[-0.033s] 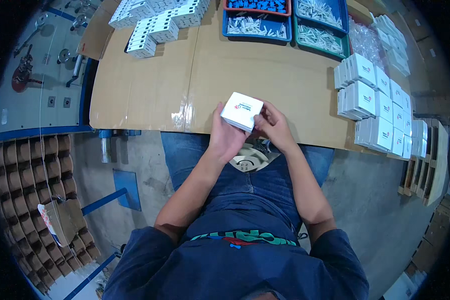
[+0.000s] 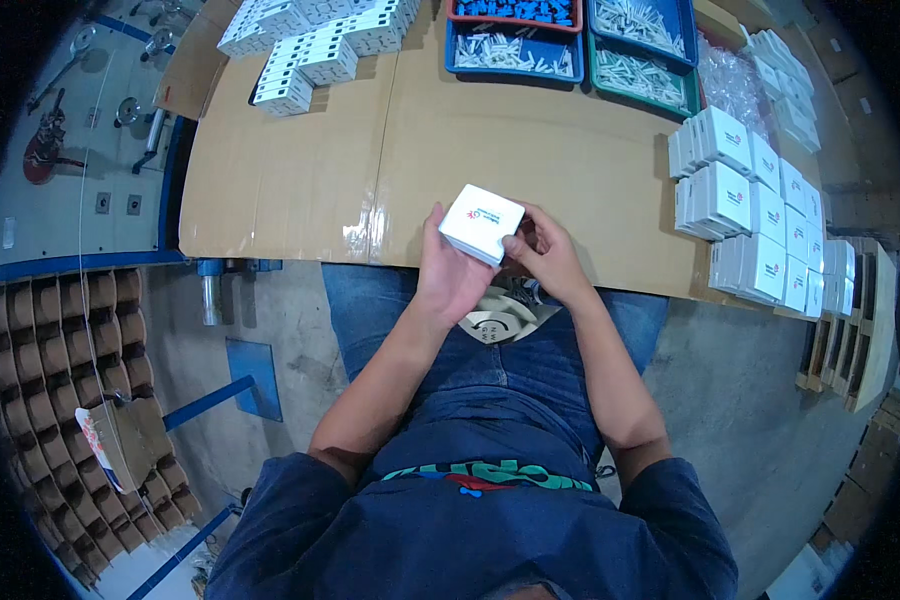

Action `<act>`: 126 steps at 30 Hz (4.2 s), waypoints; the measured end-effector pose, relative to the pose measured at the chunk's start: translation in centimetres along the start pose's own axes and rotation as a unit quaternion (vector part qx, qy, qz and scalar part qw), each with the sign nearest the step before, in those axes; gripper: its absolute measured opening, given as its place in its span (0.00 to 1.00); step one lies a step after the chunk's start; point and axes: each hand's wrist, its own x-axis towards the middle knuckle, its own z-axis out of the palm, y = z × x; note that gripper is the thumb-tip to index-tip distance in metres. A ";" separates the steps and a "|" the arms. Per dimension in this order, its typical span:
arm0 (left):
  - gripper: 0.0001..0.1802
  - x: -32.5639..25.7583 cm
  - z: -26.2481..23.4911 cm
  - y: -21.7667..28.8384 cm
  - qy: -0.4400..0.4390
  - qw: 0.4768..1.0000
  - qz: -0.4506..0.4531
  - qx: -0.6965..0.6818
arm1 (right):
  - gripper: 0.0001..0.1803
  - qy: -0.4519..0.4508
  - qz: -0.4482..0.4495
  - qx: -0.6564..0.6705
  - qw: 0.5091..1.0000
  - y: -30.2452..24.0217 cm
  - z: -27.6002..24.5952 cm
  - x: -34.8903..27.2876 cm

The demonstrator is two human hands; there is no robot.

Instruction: The recorder is assembling small electrical components into plastic cases and then packing those cases into small white boxes in a factory setting.

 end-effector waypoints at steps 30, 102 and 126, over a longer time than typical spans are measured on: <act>0.42 -0.7 -0.3 -1.8 0.054 0.880 0.196 0.430 | 0.48 -0.087 -0.084 -0.102 0.988 -3.5 0.8 -1.1; 0.24 -0.6 -0.4 -0.5 -0.024 0.712 0.354 0.606 | 0.58 -0.044 -0.074 -0.225 0.970 -2.4 2.4 -1.4; 0.35 -1.5 0.8 1.1 0.058 0.918 0.022 0.391 | 0.50 -0.061 -0.125 -0.214 0.967 -2.8 0.9 -0.8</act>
